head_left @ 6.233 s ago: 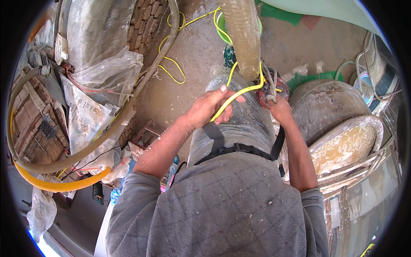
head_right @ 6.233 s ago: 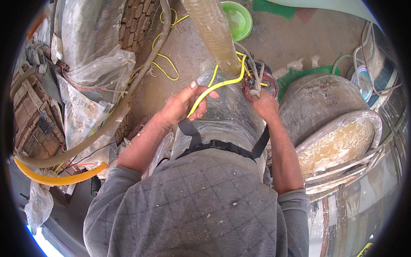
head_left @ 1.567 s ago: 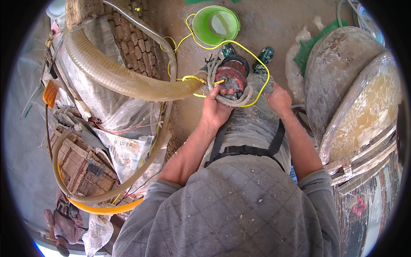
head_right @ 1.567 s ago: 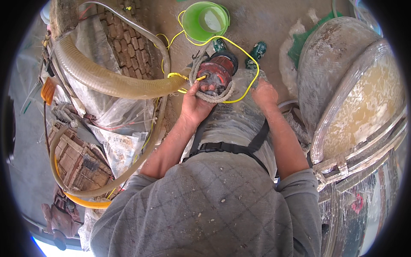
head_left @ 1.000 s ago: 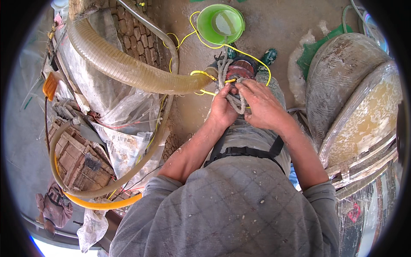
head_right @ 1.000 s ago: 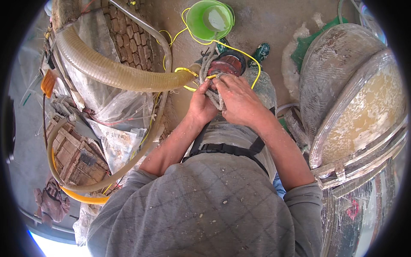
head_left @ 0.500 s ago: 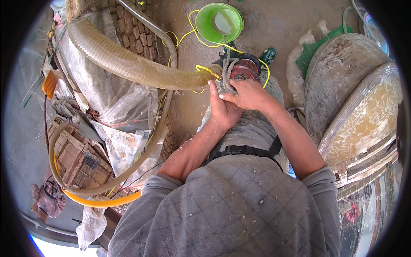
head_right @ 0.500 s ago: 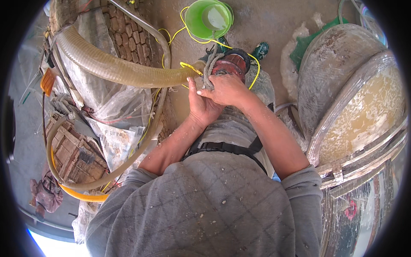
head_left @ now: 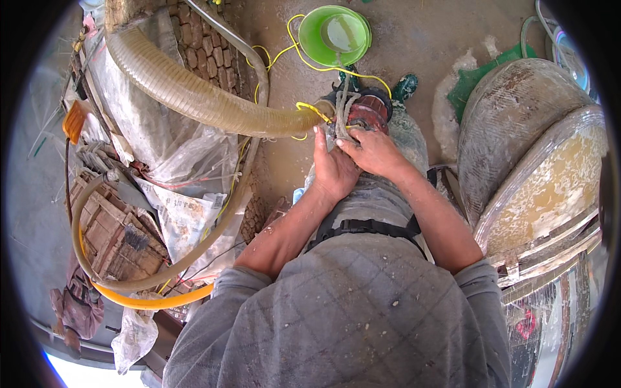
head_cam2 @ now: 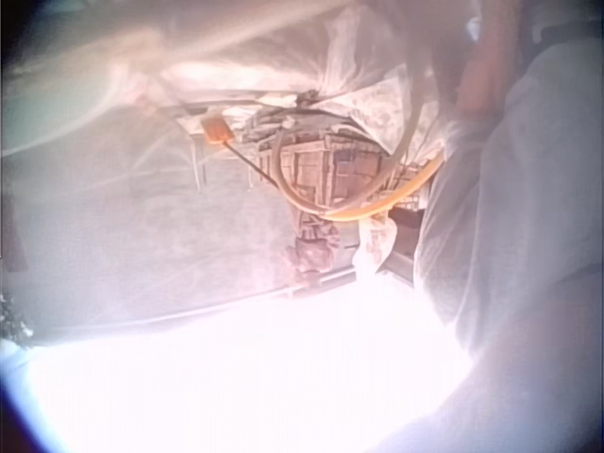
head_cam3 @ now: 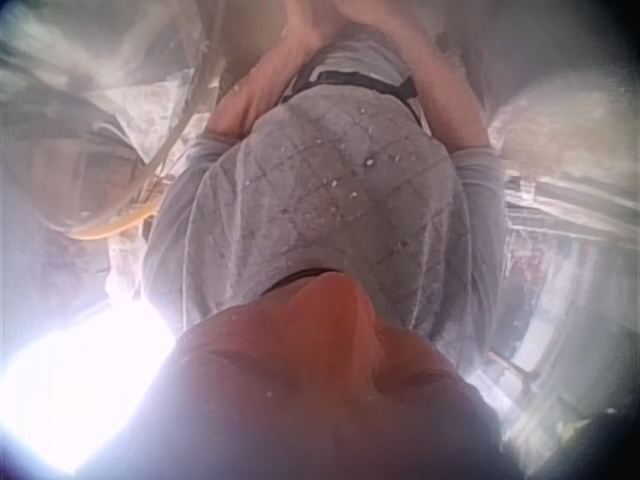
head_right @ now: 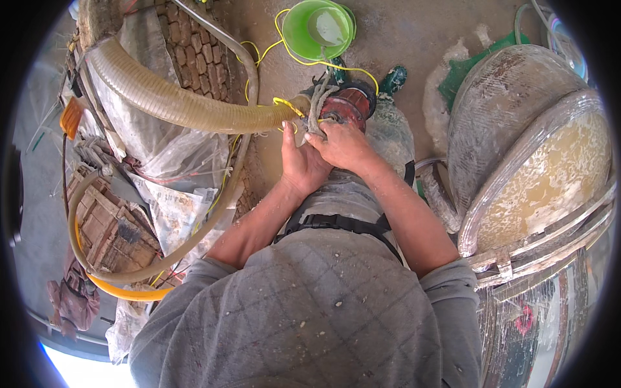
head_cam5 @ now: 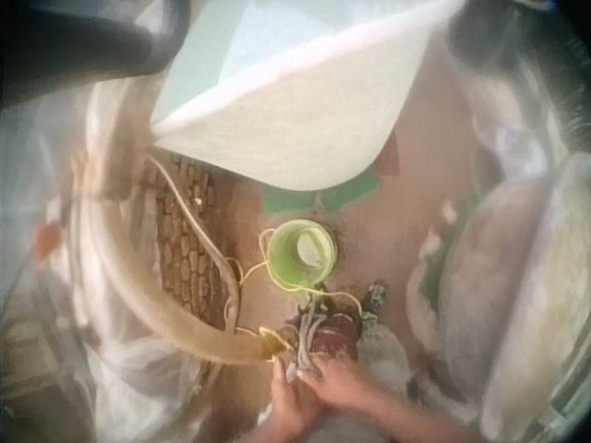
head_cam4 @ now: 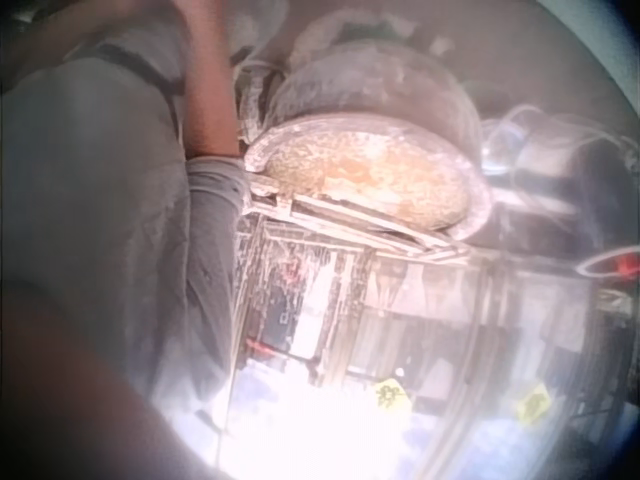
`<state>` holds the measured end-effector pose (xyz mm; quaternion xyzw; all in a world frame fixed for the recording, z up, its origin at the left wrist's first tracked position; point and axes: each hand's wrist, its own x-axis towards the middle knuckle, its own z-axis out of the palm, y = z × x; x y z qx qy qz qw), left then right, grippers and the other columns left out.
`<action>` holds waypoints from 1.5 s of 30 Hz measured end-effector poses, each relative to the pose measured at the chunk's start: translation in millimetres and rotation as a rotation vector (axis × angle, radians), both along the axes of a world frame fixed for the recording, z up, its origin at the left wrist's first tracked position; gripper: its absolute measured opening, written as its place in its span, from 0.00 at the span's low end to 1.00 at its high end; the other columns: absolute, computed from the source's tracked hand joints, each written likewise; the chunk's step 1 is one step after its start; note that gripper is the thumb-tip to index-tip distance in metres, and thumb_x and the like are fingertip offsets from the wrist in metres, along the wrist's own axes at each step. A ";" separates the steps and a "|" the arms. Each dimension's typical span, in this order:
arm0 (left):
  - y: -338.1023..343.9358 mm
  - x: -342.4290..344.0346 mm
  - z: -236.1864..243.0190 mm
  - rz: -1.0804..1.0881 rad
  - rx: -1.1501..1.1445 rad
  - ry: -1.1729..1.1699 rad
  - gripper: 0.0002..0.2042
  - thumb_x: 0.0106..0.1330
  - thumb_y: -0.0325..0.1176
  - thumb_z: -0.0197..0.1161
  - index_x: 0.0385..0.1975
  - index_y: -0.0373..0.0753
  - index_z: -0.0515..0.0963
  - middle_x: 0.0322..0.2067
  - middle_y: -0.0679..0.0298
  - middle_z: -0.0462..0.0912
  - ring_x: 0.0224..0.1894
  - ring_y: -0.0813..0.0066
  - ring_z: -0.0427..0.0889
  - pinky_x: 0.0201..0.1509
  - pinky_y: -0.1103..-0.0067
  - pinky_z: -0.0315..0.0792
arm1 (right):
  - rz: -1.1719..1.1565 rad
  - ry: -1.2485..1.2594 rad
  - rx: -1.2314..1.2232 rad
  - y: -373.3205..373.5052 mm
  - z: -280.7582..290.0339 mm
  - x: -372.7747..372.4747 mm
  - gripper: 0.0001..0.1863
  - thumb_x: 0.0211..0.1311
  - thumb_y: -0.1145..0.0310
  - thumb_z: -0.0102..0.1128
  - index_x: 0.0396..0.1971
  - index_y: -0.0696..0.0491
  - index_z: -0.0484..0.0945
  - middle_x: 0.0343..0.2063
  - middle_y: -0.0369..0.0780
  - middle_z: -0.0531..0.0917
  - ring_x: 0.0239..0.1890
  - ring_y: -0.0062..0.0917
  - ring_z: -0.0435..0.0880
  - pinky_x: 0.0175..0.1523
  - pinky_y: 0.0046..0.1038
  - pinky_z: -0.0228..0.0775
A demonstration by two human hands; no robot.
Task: The person prepares and installs a submersible water pump into a large white tub. They secure the pump with a rope, connect a flexible hose, and lower the unit into the water, adjusting the hose and rope to complete the setup.
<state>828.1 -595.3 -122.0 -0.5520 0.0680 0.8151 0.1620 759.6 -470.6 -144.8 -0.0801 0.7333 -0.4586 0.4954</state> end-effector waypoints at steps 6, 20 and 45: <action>-5.5 8.1 -1.3 -0.184 -0.173 -0.173 0.16 0.74 0.43 0.54 0.54 0.41 0.71 0.46 0.63 0.79 0.48 0.64 0.77 0.60 0.58 0.68 | -0.489 -0.478 -0.116 54.8 -24.5 -31.2 0.25 0.71 0.52 0.55 0.55 0.59 0.77 0.43 0.40 0.84 0.38 0.20 0.82 0.47 0.24 0.72; -29.8 25.6 91.7 -0.271 -0.268 -0.232 0.08 0.68 0.36 0.62 0.38 0.39 0.74 0.35 0.64 0.79 0.42 0.67 0.77 0.55 0.65 0.69 | -0.283 -0.225 0.450 47.8 -203.4 7.2 0.36 0.60 0.38 0.60 0.51 0.58 0.80 0.46 0.48 0.84 0.50 0.35 0.83 0.56 0.33 0.71; -58.9 22.6 247.0 -0.339 -0.703 -0.161 0.13 0.74 0.39 0.56 0.29 0.39 0.68 0.25 0.68 0.67 0.30 0.73 0.70 0.38 0.77 0.66 | -0.234 -0.200 0.202 1.7 -77.2 -0.4 0.53 0.51 0.30 0.60 0.58 0.67 0.72 0.55 0.60 0.76 0.61 0.47 0.75 0.65 0.39 0.65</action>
